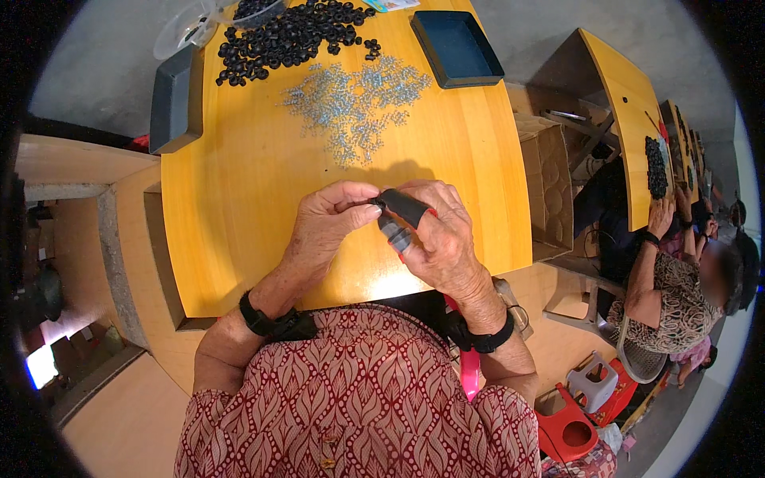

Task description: The person assembles small black rubber components by holding them and pressing them onto a small handheld tool, then inserting small pins from the table by hand.

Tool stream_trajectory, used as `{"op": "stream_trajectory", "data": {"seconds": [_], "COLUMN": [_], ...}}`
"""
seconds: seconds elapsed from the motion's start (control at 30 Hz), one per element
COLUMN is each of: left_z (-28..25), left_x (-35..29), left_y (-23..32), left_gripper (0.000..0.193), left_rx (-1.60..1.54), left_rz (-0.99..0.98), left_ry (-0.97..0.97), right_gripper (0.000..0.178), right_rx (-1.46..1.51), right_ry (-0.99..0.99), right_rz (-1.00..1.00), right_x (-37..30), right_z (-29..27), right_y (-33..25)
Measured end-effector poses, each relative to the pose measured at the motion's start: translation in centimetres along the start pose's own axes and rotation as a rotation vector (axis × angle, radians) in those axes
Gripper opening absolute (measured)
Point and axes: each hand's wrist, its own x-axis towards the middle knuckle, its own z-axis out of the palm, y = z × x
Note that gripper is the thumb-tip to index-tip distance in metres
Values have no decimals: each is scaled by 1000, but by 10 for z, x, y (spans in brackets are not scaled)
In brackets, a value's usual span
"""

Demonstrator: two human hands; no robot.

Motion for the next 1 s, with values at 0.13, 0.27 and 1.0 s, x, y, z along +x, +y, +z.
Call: {"op": "stream_trajectory", "data": {"seconds": [0.13,0.27,1.0], "left_z": [1,1,9], "left_x": [0,1,8], "left_y": [1,4,12], "left_gripper": [23,23,23], "left_rx": [-15,0,165], "left_rz": [-36,-53,-61], "left_ry": [6,3,-42], "right_gripper": [38,38,41], "right_rx": [-108,-180,-181], "right_ry": [20,28,43], "right_rz": [-32,-65,-105], "right_x": [-4,-2,5], "right_z": [6,7,-1], "right_y": [4,4,11]}}
